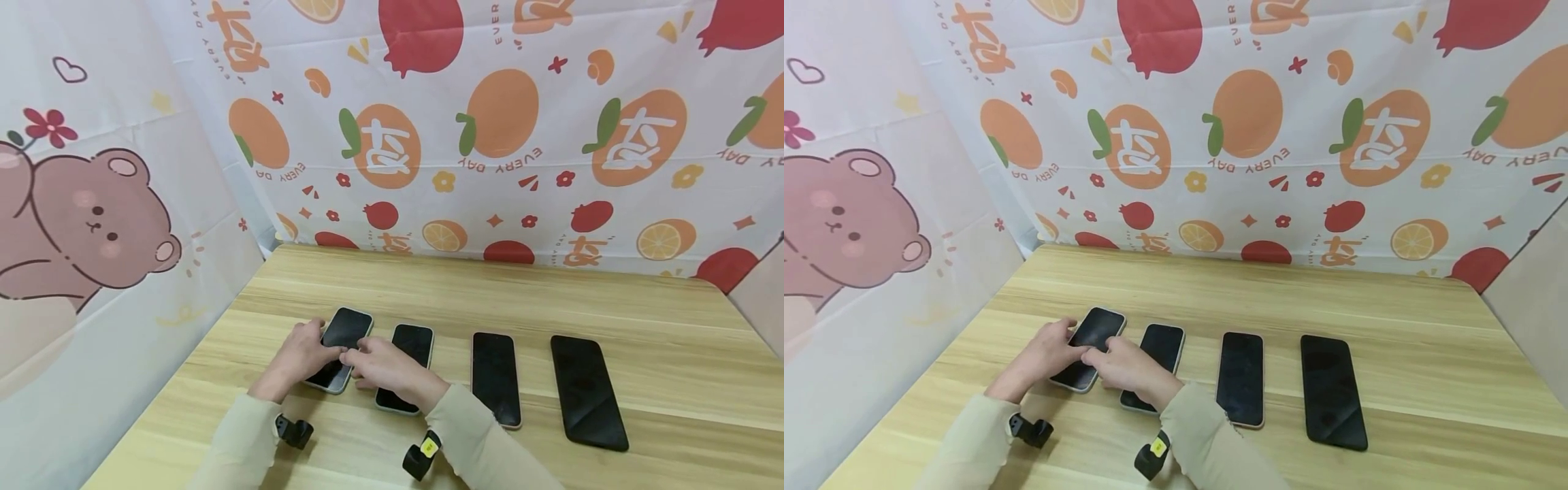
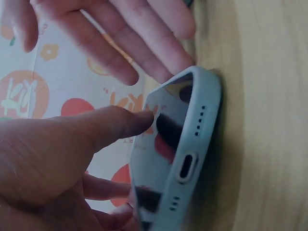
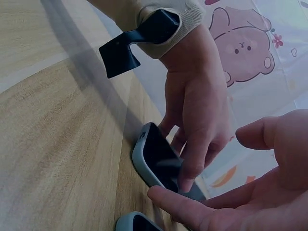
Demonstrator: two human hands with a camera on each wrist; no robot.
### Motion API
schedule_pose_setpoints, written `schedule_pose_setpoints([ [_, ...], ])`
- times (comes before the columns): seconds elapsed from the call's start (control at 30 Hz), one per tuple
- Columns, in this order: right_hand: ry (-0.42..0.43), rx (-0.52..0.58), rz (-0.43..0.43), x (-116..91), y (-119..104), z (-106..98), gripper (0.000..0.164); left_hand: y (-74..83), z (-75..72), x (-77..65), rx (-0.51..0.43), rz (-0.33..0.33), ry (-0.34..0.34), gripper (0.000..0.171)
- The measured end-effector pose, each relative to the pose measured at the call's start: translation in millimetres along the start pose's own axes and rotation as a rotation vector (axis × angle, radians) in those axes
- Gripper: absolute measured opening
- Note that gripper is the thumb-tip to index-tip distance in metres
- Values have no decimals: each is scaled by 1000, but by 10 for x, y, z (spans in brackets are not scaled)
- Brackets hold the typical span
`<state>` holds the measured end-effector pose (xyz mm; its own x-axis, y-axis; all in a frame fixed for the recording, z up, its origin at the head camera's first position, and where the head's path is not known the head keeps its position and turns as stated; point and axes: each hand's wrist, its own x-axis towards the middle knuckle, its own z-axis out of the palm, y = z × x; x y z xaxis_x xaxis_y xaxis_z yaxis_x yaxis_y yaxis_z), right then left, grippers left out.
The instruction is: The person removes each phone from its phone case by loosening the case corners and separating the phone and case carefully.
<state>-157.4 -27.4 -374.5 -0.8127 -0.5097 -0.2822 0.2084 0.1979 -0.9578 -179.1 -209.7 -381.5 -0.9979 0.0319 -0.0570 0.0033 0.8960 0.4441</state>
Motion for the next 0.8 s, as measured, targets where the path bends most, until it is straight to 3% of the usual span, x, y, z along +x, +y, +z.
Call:
schedule_pose_setpoints([
  [0.13,-2,-8,8,-8,6,-12,66,5,-45,8,-138,-2,-34,52],
  [0.23,-4,-18,5,-9,15,-18,69,43,-75,7,-216,6,-61,44],
  [0.47,-13,-28,-24,-20,34,-20,71,113,-116,-42,-203,-6,-132,52],
  [0.7,-17,-48,-34,-27,44,-6,71,20,-122,-115,-553,-46,-215,55],
  [0.8,12,-134,-61,-57,21,-14,68,9,-139,-120,-617,-56,-213,59],
])
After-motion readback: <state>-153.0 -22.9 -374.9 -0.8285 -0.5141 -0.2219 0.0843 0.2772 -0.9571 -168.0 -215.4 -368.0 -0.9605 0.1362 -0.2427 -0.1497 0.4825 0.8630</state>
